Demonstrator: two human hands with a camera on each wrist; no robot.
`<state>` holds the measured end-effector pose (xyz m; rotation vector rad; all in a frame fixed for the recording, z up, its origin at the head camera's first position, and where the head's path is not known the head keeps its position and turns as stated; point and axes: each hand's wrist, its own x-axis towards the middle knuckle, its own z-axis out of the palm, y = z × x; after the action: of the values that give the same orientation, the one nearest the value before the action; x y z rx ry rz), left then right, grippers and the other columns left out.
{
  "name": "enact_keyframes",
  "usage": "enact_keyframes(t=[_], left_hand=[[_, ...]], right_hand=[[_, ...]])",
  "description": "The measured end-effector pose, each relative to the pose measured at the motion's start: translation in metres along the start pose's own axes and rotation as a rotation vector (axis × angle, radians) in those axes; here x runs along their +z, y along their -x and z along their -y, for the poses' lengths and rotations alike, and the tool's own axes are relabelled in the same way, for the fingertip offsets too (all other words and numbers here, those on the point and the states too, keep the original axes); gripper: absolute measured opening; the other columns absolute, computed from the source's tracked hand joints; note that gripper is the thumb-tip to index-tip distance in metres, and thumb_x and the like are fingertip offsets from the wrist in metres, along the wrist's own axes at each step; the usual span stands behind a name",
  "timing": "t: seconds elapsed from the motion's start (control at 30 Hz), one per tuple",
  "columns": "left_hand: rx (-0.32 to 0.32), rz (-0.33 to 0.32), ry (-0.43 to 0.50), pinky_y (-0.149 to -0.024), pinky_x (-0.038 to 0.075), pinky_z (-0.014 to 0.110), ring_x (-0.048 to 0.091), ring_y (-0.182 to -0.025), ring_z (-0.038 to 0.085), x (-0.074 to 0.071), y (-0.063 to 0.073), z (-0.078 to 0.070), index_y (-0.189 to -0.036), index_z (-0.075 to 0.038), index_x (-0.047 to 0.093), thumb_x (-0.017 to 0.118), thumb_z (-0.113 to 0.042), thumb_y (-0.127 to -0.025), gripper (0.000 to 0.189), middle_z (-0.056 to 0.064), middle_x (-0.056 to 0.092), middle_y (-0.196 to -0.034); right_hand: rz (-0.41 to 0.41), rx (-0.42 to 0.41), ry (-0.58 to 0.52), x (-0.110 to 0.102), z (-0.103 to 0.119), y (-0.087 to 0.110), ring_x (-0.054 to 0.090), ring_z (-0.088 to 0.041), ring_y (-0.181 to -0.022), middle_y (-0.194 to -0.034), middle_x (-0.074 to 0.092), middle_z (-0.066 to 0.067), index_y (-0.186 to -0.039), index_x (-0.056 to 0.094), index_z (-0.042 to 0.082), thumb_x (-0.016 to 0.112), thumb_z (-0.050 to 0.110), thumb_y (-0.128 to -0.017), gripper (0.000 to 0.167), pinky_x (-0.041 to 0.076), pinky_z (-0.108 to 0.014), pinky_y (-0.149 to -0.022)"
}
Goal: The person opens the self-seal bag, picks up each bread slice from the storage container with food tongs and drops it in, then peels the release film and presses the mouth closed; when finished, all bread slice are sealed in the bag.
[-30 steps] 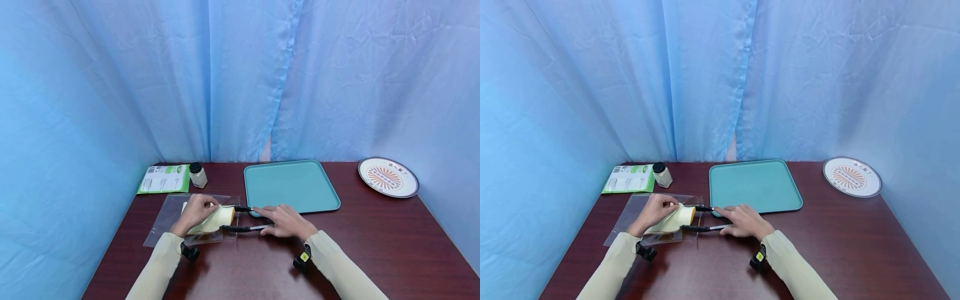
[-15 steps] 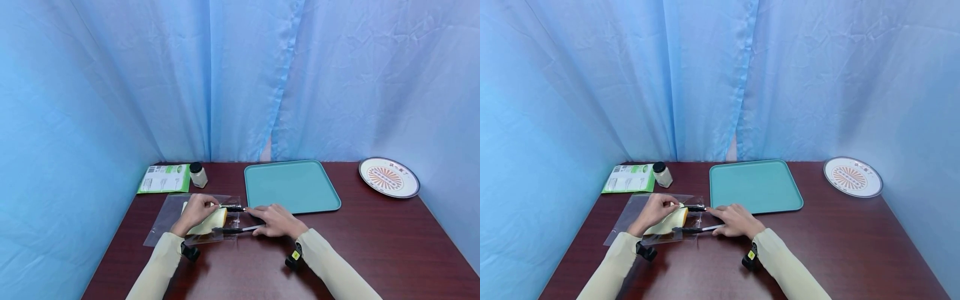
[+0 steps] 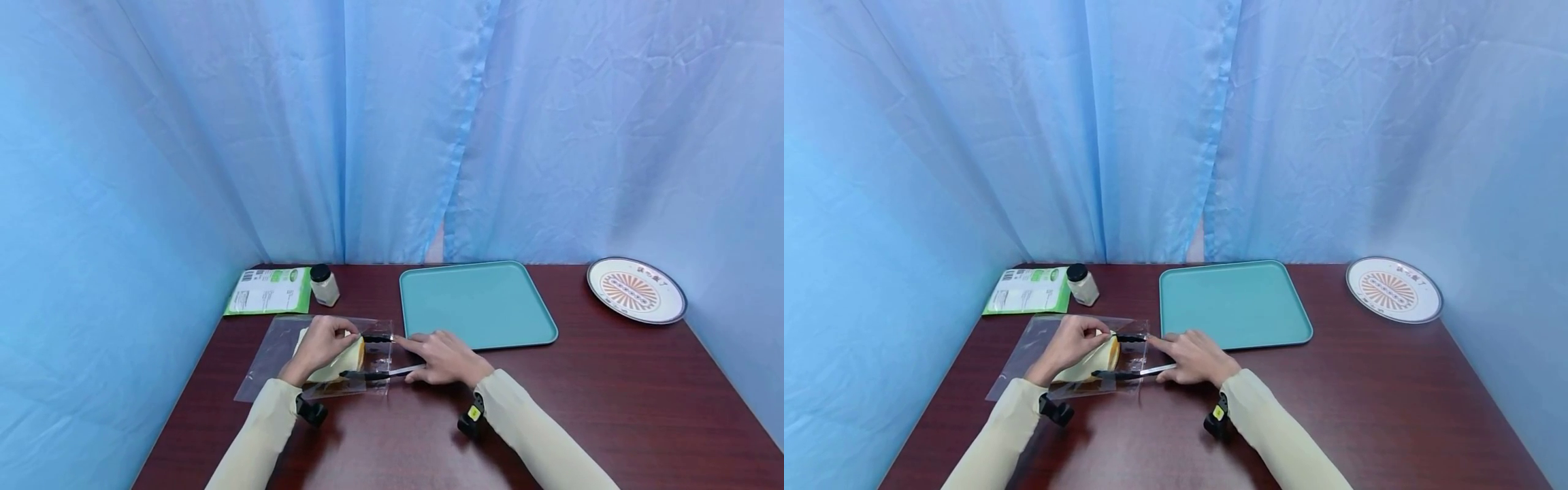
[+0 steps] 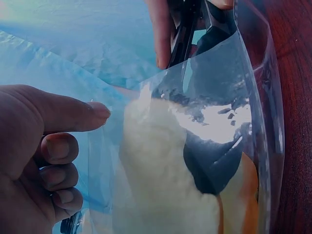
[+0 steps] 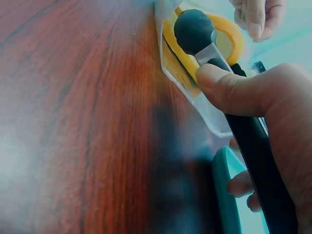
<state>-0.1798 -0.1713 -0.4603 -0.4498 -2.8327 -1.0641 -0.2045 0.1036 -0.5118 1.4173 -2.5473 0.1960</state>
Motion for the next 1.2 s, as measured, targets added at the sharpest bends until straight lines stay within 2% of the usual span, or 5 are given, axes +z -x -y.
enact_keyframes(t=[0.37,0.73,0.9,1.03,1.2], left_hand=[[0.027,0.005,-0.005,-0.054,0.037,0.019,0.046,-0.054,0.005,0.000,0.000,0.001,-0.085,-0.004,0.079,0.075,-0.006,-0.086,0.005,0.005,0.073,-0.073],[0.015,0.010,0.005,-0.052,0.035,0.019,0.044,-0.052,0.005,0.001,0.000,-0.001,-0.085,-0.005,0.079,0.075,-0.006,-0.087,0.005,0.004,0.072,-0.072],[0.033,0.004,0.002,-0.053,0.035,0.019,0.043,-0.052,0.005,0.001,0.000,0.000,-0.084,-0.005,0.079,0.074,-0.006,-0.087,0.005,0.003,0.069,-0.069],[0.030,0.007,0.006,-0.051,0.032,0.019,0.040,-0.051,0.005,0.002,-0.001,-0.001,-0.084,-0.006,0.079,0.075,-0.006,-0.087,0.005,0.000,0.061,-0.060],[0.011,0.010,0.005,-0.050,0.031,0.020,0.039,-0.050,0.006,0.002,-0.001,-0.002,-0.084,-0.006,0.079,0.074,-0.006,-0.087,0.005,-0.002,0.056,-0.058]], right_hand=[[0.067,0.015,0.018,-0.002,0.004,-0.014,0.058,-0.014,-0.053,-0.123,0.072,-0.008,-0.146,0.053,0.017,0.068,0.061,-0.085,0.077,0.054,-0.033,-0.061],[0.137,0.060,0.003,-0.002,0.006,-0.023,0.041,-0.006,-0.042,-0.128,0.070,-0.011,-0.149,0.049,0.019,0.068,0.062,-0.085,0.080,0.055,-0.031,-0.062],[0.144,0.077,-0.004,-0.002,0.005,-0.022,0.053,-0.011,-0.047,-0.128,0.070,-0.012,-0.150,0.048,0.019,0.069,0.065,-0.082,0.084,0.057,-0.034,-0.067],[0.139,0.092,-0.003,-0.003,0.004,-0.022,0.068,-0.019,-0.065,-0.127,0.070,-0.011,-0.150,0.048,0.019,0.069,0.069,-0.078,0.090,0.057,-0.036,-0.071],[0.161,0.117,-0.006,-0.002,0.003,-0.023,0.070,-0.022,-0.073,-0.128,0.069,-0.009,-0.151,0.045,0.020,0.068,0.073,-0.077,0.095,0.057,-0.037,-0.072]])
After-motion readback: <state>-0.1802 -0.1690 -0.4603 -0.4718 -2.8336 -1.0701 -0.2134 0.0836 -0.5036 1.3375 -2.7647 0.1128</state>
